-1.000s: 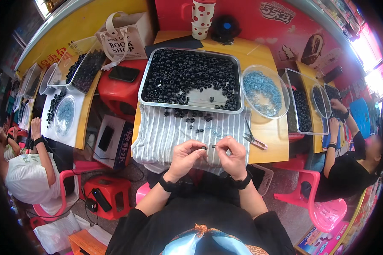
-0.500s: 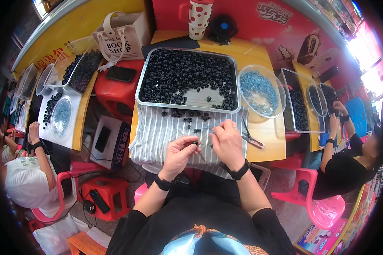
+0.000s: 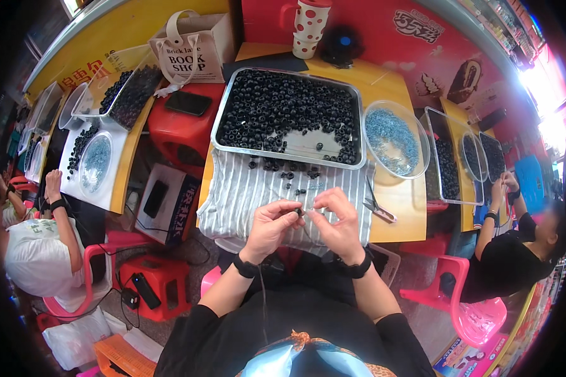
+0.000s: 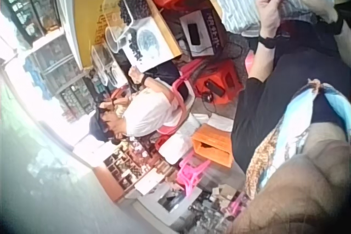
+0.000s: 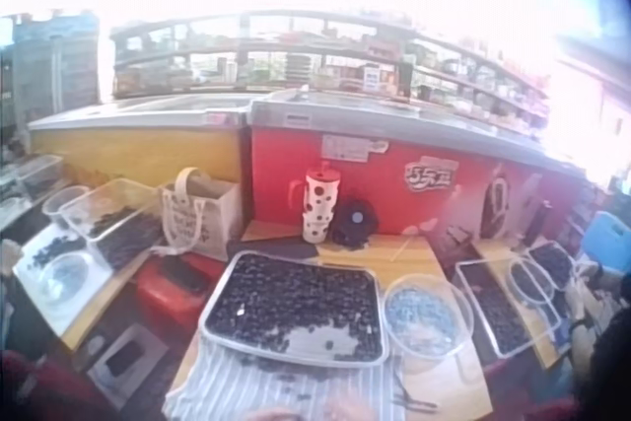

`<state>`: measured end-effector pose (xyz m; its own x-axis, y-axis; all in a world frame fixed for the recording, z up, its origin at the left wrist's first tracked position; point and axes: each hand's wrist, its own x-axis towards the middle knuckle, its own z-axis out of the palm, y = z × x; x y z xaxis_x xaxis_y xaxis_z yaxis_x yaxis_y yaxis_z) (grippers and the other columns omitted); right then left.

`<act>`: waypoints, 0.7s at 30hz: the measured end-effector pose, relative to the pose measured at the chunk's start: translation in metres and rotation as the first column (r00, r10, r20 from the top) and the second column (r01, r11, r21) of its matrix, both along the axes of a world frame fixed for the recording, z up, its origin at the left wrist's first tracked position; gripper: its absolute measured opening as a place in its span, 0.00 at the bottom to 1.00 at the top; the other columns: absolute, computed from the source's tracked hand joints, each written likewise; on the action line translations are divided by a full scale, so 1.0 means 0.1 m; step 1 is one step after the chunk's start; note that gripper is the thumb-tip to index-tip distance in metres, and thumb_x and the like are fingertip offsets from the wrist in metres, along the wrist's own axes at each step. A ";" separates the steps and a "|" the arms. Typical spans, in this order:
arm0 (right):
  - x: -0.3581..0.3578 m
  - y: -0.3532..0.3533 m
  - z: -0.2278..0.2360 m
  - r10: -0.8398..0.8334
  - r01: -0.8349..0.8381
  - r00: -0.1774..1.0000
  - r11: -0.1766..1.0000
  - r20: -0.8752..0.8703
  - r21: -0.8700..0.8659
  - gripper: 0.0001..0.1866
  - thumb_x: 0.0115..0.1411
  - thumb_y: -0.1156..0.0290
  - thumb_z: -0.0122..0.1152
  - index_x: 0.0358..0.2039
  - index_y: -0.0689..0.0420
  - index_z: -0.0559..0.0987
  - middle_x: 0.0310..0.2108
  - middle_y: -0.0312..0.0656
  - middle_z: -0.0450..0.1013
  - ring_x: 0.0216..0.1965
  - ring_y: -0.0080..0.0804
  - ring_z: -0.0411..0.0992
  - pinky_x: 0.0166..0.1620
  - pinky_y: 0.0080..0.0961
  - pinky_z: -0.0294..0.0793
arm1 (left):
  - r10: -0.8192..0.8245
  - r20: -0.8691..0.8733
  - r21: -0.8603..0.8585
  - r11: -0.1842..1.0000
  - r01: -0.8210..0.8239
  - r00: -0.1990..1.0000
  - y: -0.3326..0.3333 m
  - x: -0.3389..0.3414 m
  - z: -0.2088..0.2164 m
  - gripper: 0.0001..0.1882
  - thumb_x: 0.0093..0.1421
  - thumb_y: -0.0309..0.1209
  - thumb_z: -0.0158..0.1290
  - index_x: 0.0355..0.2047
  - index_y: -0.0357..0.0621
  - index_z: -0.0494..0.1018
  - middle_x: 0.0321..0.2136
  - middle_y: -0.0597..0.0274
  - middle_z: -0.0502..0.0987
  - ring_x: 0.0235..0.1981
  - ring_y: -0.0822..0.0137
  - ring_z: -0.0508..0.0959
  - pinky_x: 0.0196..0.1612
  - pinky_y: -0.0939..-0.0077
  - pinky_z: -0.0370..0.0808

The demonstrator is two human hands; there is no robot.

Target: Sorting small black rubber components from a large tray into separate plastic bowls on a workbench.

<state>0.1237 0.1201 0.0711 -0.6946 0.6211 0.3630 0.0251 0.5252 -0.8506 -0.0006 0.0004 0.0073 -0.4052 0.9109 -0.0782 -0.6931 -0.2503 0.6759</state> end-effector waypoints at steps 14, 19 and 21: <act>0.00 -0.22 -0.05 -0.038 0.049 0.998 0.973 -0.055 0.224 0.08 0.47 0.82 0.66 0.29 0.61 0.78 0.33 0.45 0.73 0.34 0.39 0.72 0.37 0.30 0.70 | -0.072 -0.022 0.055 0.996 0.073 0.997 -0.03 -0.03 0.01 0.08 0.58 0.18 0.56 0.39 0.35 0.77 0.35 0.57 0.78 0.32 0.68 0.80 0.32 0.81 0.76; 0.01 -0.26 -0.09 -0.046 0.058 0.997 0.976 -0.061 0.208 0.08 0.46 0.82 0.66 0.30 0.61 0.78 0.33 0.44 0.73 0.34 0.40 0.72 0.36 0.31 0.70 | -0.082 -0.007 0.084 0.993 0.082 0.997 -0.02 -0.04 0.00 0.08 0.59 0.18 0.56 0.39 0.35 0.77 0.35 0.57 0.77 0.32 0.69 0.80 0.32 0.81 0.76; 0.01 -0.27 -0.09 -0.044 0.056 0.998 0.964 -0.052 0.259 0.09 0.47 0.82 0.65 0.30 0.61 0.78 0.33 0.44 0.73 0.34 0.41 0.72 0.36 0.31 0.70 | -0.079 -0.012 0.090 0.993 0.080 0.997 -0.02 -0.04 -0.01 0.08 0.59 0.18 0.56 0.40 0.35 0.77 0.35 0.57 0.77 0.32 0.69 0.80 0.32 0.81 0.76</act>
